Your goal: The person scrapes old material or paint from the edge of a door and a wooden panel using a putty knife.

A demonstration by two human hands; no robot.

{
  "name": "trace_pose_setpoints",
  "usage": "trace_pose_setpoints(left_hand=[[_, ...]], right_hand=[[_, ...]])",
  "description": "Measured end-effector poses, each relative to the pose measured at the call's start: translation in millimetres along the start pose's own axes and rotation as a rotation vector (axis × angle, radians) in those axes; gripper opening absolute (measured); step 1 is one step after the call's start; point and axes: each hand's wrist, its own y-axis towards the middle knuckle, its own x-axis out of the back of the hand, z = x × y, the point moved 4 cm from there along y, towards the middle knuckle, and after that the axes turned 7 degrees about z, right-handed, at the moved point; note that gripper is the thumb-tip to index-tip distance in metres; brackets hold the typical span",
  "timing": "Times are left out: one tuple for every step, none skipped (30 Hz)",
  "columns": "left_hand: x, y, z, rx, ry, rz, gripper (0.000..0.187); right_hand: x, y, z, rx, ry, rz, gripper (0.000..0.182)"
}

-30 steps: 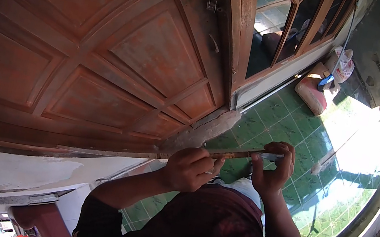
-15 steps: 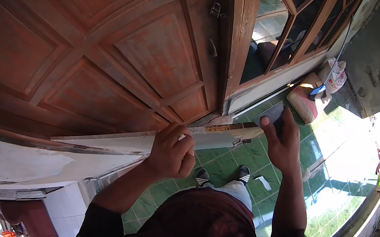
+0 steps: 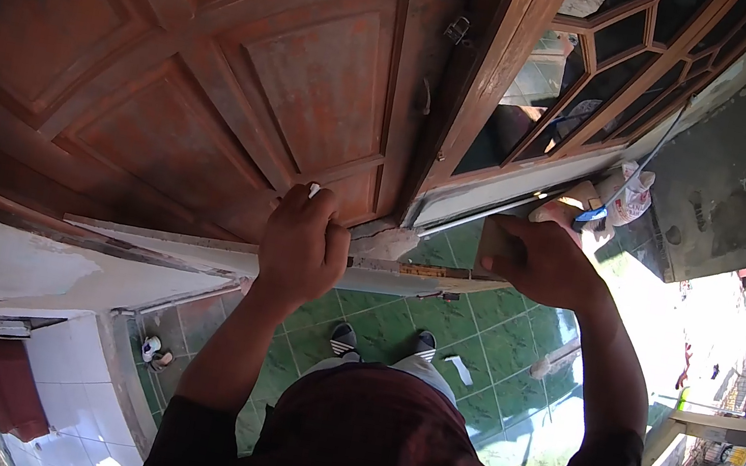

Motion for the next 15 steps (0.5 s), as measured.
trace_pose_setpoints(left_hand=[[0.2,-0.8,0.0,0.019,0.000,0.004,0.007],[0.6,-2.0,-0.7,0.019,-0.010,0.001,0.007],[0.9,-3.0,-1.8,0.018,-0.020,-0.002,0.007],[0.9,-2.9,-2.9,0.014,-0.029,-0.004,0.007],[0.8,-2.6,-4.4,0.011,-0.025,-0.006,0.007],[0.5,-2.8,-6.3,0.007,-0.020,-0.005,0.006],[-0.2,-3.1,-7.6,0.002,-0.014,-0.003,0.006],[-0.3,-3.1,-7.1,0.003,-0.028,-0.005,0.006],[0.2,-3.1,-5.7,0.005,-0.040,-0.009,0.006],[1.1,-3.9,-4.7,0.006,-0.052,-0.010,0.006],[2.0,-4.4,-3.9,-0.002,-0.075,-0.011,0.006],[3.2,-4.8,-3.0,-0.011,-0.098,-0.013,0.006],[4.3,-5.1,-2.3,-0.019,-0.122,-0.017,0.006],[5.8,-5.1,-3.1,-0.025,-0.130,-0.029,0.006],[7.5,-5.2,-5.0,-0.029,-0.139,-0.041,0.006]], right_hand=[[-1.1,-0.8,0.0,0.004,0.006,0.006,0.056],[-2.2,-2.0,0.2,0.008,0.014,0.012,0.056],[-2.4,-3.1,1.2,-0.017,0.021,0.021,0.056],[-2.1,-3.5,4.2,-0.042,0.028,0.028,0.057],[-3.5,-3.3,7.5,-0.067,0.037,0.034,0.057],[-7.5,-2.3,14.1,-0.036,0.019,0.009,0.057],[-13.8,-0.9,21.4,-0.007,0.003,-0.017,0.057],[-18.4,0.0,25.7,0.022,-0.015,-0.045,0.056],[-21.2,0.8,26.1,0.052,0.008,-0.077,0.055],[-21.8,0.8,22.3,0.031,0.022,-0.055,0.055],[-19.8,0.6,16.0,0.010,0.037,-0.036,0.055],[-17.8,-0.4,10.9,-0.010,0.050,-0.018,0.054],[-14.3,-3.4,6.6,-0.053,0.053,-0.014,0.055],[-9.1,-7.3,2.9,-0.096,0.052,-0.010,0.056],[-6.0,-9.1,1.2,-0.139,0.052,-0.005,0.056]])
